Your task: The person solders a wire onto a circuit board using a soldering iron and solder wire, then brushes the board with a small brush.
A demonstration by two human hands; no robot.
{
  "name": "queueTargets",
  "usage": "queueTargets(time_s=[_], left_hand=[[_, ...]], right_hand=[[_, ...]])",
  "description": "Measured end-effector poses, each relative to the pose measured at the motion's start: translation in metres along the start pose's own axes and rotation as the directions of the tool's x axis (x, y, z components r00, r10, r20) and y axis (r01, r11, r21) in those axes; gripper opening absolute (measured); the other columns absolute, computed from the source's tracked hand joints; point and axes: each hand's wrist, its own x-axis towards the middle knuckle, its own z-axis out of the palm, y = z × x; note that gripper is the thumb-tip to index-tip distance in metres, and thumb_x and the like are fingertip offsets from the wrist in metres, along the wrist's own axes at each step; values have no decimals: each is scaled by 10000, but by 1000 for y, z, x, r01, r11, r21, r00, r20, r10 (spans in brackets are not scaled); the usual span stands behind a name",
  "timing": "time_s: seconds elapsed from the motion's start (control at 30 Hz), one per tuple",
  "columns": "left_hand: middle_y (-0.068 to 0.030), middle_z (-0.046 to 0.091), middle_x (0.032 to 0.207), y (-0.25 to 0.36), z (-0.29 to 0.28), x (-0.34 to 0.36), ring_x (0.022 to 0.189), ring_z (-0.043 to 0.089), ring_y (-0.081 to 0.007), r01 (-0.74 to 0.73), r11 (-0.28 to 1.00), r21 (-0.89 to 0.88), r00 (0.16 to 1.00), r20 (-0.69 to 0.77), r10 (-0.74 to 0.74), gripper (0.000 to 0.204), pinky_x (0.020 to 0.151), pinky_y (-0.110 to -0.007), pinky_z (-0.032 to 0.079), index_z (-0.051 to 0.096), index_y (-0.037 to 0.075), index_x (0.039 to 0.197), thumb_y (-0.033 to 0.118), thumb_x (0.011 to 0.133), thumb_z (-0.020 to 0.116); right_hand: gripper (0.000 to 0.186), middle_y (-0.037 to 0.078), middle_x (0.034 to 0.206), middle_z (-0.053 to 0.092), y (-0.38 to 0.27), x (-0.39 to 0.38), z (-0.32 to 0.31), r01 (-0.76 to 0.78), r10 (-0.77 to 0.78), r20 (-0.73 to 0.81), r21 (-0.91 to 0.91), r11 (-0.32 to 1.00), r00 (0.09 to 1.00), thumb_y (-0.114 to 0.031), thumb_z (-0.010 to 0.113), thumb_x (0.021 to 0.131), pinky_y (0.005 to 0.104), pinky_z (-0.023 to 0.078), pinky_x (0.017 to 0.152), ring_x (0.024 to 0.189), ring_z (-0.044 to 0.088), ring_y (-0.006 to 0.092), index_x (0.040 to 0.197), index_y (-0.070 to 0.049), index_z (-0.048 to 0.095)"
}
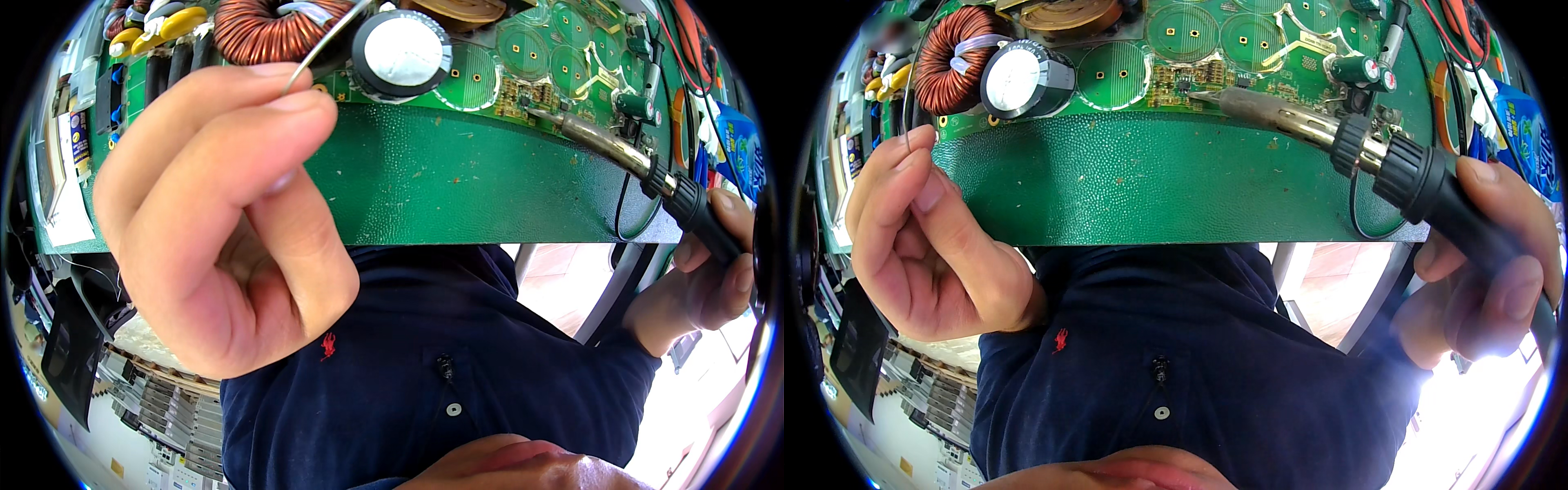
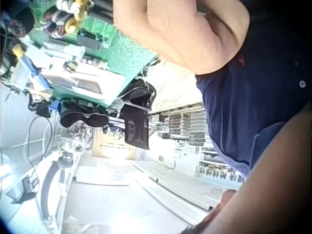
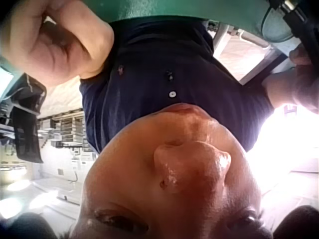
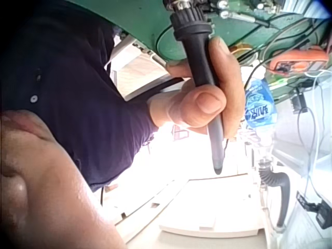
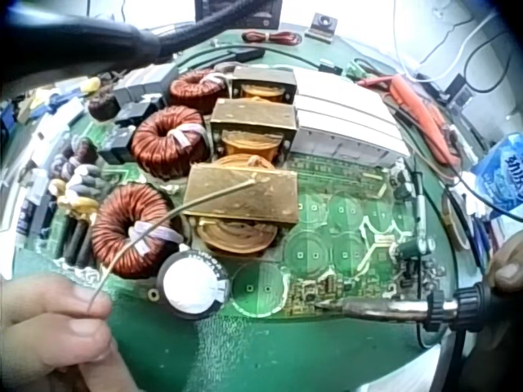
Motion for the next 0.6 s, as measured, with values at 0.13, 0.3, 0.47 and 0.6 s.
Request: queueTargets(time_s=[0.13,0.3,0.47,0.6], left_hand=[[-240,595,1004,0,2,-1,859,643,-231,-1,1000,-4,1000,-18,1,151,781,-242,522,538,-100,1012,-123,877,476],[-240,593,1007,0,1,0,859,644,-235,-7,1000,1,1000,-13,7,153,797,-252,522,536,-99,1014,-126,876,474],[-240,592,1009,1,1,-1,859,645,-236,1,1000,-5,1000,-13,-1,152,788,-248,524,536,-100,1013,-126,876,476],[-241,592,1011,1,3,0,856,645,-236,-4,1000,-8,1000,-24,4,151,773,-240,524,538,-101,1011,-126,875,478]], right_hand=[[569,38,564,507,2,-4,-4,1,-1,-11,-15,1000,1000,-368,342,952,311,435,676,538,496,121,1148,133,528],[562,51,562,505,6,-9,-17,29,-14,-58,264,964,998,-362,364,943,311,442,683,534,506,120,1147,136,529],[560,60,562,502,8,-9,-26,27,-27,1,133,991,1000,-350,378,935,310,446,693,535,506,124,1157,145,516],[567,50,560,500,4,-2,-10,25,-25,-1,53,998,1000,-352,356,940,314,438,670,535,491,126,1161,146,512]])
